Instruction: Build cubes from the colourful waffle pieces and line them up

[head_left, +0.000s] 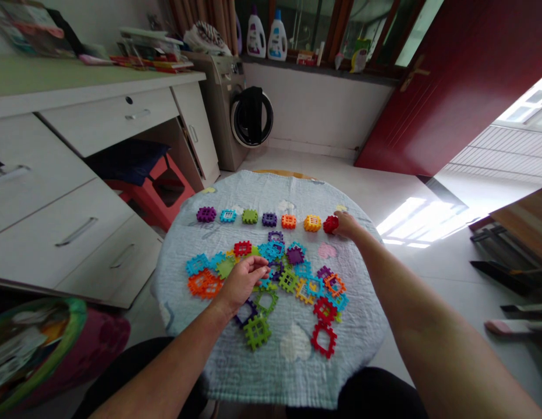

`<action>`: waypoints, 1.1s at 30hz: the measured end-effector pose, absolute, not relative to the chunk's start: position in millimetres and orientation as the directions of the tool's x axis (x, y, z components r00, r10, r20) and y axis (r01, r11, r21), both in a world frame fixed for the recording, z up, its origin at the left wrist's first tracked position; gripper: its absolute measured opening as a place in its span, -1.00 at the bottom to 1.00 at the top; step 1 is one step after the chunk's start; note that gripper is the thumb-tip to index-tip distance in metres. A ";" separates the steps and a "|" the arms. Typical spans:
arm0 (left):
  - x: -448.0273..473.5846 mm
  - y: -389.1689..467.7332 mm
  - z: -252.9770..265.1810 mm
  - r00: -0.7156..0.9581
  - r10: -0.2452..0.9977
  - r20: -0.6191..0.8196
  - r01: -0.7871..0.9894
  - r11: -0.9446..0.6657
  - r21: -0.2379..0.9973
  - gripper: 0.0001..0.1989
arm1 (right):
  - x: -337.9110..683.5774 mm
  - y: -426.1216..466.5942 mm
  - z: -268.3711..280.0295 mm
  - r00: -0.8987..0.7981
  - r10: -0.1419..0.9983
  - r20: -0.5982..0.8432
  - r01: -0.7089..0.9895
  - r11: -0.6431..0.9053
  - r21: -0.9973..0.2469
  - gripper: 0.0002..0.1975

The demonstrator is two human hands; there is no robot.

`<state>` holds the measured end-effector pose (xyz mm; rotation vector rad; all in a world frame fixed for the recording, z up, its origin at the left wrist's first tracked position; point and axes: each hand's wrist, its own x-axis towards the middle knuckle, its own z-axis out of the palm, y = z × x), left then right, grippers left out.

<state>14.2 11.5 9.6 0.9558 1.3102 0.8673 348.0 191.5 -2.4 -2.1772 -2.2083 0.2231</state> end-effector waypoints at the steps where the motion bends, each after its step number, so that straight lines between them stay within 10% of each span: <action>1: 13.9 11.7 9.8 0.078 0.923 -0.377 0.008 0.378 0.926 -0.69 | 348.4 189.3 -0.2 -0.010 0.996 -0.084 0.993 0.000 -0.117 -0.36; 6: 12.7 12.0 14.3 0.072 0.923 -0.378 -0.018 0.380 0.925 -0.68 | 346.7 158.2 18.9 0.028 1.000 0.007 0.981 -0.026 -0.192 -0.19; 19: 12.7 4.6 14.7 0.063 0.952 -0.300 0.038 0.298 0.954 -0.70 | 306.7 -11.4 31.7 0.123 0.989 0.078 0.795 -0.052 -0.604 -0.63; 33: 7.7 7.0 15.2 0.002 0.965 -0.263 0.054 0.263 0.963 -0.71 | 267.5 -19.3 12.7 -0.203 0.969 -0.141 0.940 0.152 -0.306 -0.61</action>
